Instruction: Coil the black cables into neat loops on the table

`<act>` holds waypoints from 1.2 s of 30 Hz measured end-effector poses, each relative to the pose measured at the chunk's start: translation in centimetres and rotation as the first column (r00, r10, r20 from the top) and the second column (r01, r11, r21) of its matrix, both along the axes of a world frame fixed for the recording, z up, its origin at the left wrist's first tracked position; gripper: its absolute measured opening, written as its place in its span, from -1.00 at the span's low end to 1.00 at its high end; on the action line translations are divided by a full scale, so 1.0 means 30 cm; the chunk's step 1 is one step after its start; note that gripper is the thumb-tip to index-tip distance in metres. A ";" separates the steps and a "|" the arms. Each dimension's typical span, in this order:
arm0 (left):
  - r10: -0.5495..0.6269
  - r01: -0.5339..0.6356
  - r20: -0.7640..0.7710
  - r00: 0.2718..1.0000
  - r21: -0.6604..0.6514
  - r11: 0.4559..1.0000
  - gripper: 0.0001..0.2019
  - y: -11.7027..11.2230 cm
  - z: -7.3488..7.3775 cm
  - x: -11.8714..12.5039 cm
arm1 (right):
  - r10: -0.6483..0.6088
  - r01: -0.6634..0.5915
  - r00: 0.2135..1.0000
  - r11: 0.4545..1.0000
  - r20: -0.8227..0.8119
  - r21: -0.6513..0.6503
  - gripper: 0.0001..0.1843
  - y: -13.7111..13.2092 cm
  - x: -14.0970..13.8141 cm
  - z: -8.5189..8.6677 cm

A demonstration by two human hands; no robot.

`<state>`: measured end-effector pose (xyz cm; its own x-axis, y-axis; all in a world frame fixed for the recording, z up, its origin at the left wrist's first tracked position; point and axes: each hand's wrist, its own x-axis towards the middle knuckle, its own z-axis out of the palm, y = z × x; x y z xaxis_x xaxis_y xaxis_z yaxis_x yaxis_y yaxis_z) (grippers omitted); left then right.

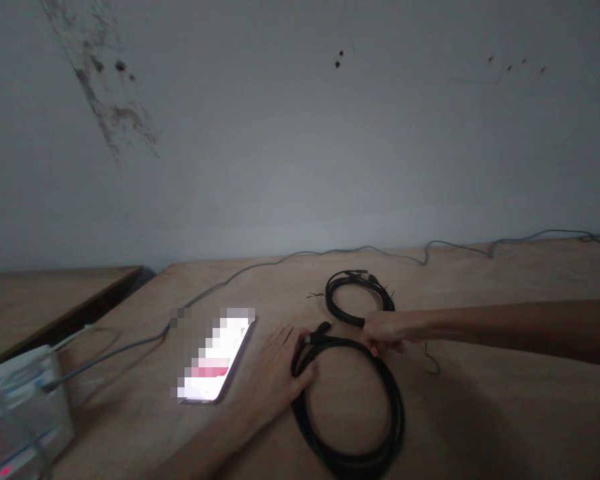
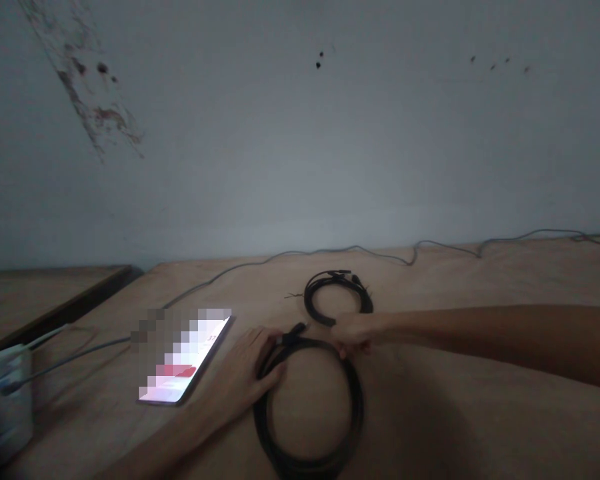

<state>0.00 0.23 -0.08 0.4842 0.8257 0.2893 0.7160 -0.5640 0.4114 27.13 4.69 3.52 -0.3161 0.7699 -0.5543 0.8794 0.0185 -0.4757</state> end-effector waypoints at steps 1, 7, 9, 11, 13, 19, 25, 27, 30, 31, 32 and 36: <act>-0.005 0.005 0.000 1.000 0.000 1.000 -0.60 0.001 0.001 0.000 | -0.044 0.043 0.999 0.999 -0.013 -0.029 -0.76 -0.005 0.002 -0.004; -0.019 0.019 -0.003 1.000 0.013 1.000 -0.60 0.008 -0.007 -0.001 | -0.134 0.130 0.990 0.987 -0.038 -0.093 -0.73 -0.026 0.011 0.001; -0.018 0.018 -0.006 1.000 0.017 1.000 -0.62 0.009 -0.008 -0.002 | -0.113 0.109 0.993 0.990 -0.039 -0.094 -0.67 -0.029 0.015 0.012; -0.025 0.025 -0.003 1.000 0.019 1.000 -0.62 0.009 -0.006 -0.003 | -0.084 0.079 0.996 0.992 -0.042 -0.101 -0.57 -0.031 0.024 0.028; -0.023 0.023 0.002 1.000 0.022 1.000 -0.62 0.006 -0.003 -0.004 | -0.030 0.026 0.998 0.997 -0.054 -0.066 -0.42 -0.034 0.037 0.045; -0.019 0.019 -0.004 1.000 0.019 1.000 -0.62 0.002 -0.001 -0.003 | 0.311 -0.377 0.926 0.781 0.214 0.497 -0.52 -0.036 0.101 0.079; -0.015 0.016 -0.009 1.000 0.024 1.000 -0.66 0.004 0.002 -0.002 | 0.668 -0.789 0.497 0.083 0.553 0.609 -0.70 -0.020 0.178 0.049; -0.013 0.013 -0.013 1.000 0.026 1.000 -0.66 0.004 0.002 -0.003 | 0.686 -0.788 0.454 0.010 0.569 0.616 -0.67 -0.023 0.184 0.035; -0.006 0.007 -0.014 1.000 0.033 0.999 -0.67 0.004 -0.002 -0.004 | 0.707 -0.755 0.496 0.065 0.504 0.652 -0.72 -0.034 0.173 0.025; -0.004 0.005 -0.010 1.000 0.034 0.999 -0.67 0.004 -0.003 -0.004 | 0.712 -0.745 0.514 0.096 0.478 0.660 -0.74 -0.038 0.168 0.023; -0.006 0.006 -0.005 1.000 0.033 0.999 -0.67 0.004 -0.005 -0.004 | 0.717 -0.738 0.527 0.119 0.457 0.665 -0.75 -0.041 0.162 0.021; -0.022 0.022 0.011 1.000 0.022 1.000 -0.62 0.006 -0.006 -0.002 | 0.718 -0.739 0.507 0.076 0.477 0.669 -0.76 -0.041 0.151 0.012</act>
